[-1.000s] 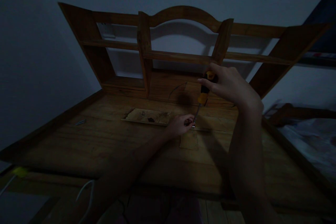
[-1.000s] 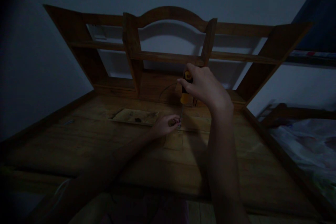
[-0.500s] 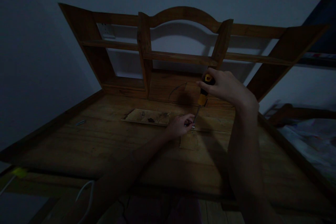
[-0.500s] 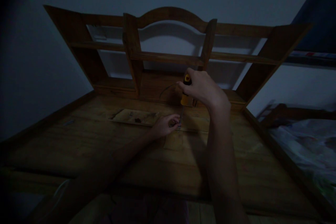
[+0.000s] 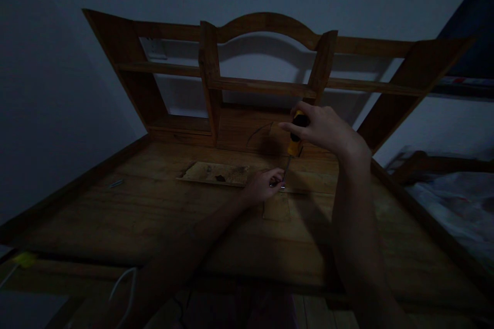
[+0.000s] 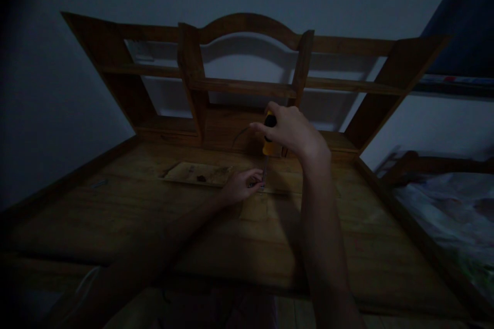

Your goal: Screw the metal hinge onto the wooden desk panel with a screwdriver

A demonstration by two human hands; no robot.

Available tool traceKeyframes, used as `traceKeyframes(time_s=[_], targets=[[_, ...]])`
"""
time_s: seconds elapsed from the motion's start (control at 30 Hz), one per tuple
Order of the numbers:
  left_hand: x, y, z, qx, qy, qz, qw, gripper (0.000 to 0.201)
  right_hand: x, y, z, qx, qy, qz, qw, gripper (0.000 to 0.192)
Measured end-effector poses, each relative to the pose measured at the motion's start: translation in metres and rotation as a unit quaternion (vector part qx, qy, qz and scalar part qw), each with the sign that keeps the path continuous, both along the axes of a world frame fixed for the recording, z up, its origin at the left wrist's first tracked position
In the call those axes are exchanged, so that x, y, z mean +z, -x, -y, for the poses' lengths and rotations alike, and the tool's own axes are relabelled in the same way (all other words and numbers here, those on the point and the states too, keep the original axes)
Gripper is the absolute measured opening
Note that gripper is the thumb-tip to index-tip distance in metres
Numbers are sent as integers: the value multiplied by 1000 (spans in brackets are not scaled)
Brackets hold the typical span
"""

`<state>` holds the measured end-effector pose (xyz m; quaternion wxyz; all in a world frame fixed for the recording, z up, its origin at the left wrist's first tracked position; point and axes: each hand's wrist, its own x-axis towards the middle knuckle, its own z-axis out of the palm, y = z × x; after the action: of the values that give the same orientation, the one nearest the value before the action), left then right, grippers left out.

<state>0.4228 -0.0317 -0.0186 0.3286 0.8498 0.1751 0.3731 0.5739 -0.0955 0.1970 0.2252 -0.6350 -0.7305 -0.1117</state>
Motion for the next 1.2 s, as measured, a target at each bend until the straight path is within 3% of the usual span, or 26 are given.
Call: traceKeyframes(time_s=[0.23, 0.53, 0.7, 1.0, 1.2], targets=[[4, 2, 2, 3, -6, -3, 1000, 28, 4, 1, 3, 26, 24, 10, 999, 32], [5, 1, 1, 6, 2, -20, 1000, 28, 2, 5, 0, -18, 32, 26, 999, 32], [2, 2, -3, -16, 11, -29, 999, 37, 3, 5, 1, 13, 55, 4, 998, 28], [-2, 0, -4, -38, 24, -21, 999, 40, 2, 1, 2, -3, 38, 31, 999, 29], [0, 2, -2, -23, -1, -43, 999, 33, -2, 2, 0, -44, 35, 33, 998, 43]])
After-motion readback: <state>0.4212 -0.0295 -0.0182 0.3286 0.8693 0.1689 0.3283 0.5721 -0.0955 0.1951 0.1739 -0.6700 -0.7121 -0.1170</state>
